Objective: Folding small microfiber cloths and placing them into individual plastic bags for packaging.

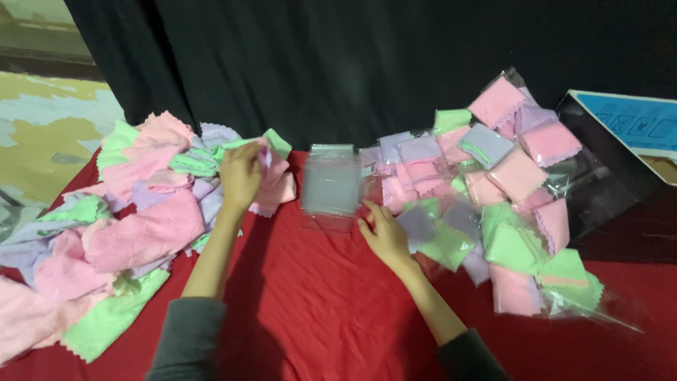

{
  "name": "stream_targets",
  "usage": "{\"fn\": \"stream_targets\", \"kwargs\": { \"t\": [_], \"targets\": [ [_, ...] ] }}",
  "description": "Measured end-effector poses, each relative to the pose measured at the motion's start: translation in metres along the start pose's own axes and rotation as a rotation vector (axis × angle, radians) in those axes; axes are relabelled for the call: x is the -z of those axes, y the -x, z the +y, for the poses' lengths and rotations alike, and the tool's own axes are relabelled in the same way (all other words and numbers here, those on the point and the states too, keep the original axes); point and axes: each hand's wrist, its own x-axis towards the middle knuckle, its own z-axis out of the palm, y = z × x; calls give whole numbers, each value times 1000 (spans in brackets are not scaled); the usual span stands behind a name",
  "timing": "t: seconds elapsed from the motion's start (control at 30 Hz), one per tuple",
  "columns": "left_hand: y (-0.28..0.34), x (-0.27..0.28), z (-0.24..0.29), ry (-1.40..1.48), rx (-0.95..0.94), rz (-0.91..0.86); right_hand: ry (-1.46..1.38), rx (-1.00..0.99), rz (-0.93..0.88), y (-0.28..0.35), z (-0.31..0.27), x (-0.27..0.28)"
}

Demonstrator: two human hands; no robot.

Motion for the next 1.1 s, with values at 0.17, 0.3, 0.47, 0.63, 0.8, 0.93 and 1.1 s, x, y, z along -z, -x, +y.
{"fn": "stream_targets", "kwargs": {
  "t": [0.17, 0.3, 0.47, 0.63, 0.8, 0.93, 1.1],
  "targets": [
    [21, 23, 95, -71, -228, -129, -320, 24, 52, -6, -84, 33],
    [51, 43, 154, 14, -317, -279, -561, -42, 68, 4, -135, 71],
    [87, 52, 184, 160, -326, -371, -572, -101, 76, 27, -118, 73],
    [117, 56, 191, 244, -296, -462, -549, -154, 46, 52, -98, 73],
    [136, 88, 185, 52, -400, -497, -109, 40, -11, 73, -80, 89],
    [143, 128, 170, -18, -376, -495, 27, 54, -131, 89, -58, 110],
    [147, 173, 152, 61, -249, -553, -206, -18, -477, 101, -54, 163]
  ]
}}
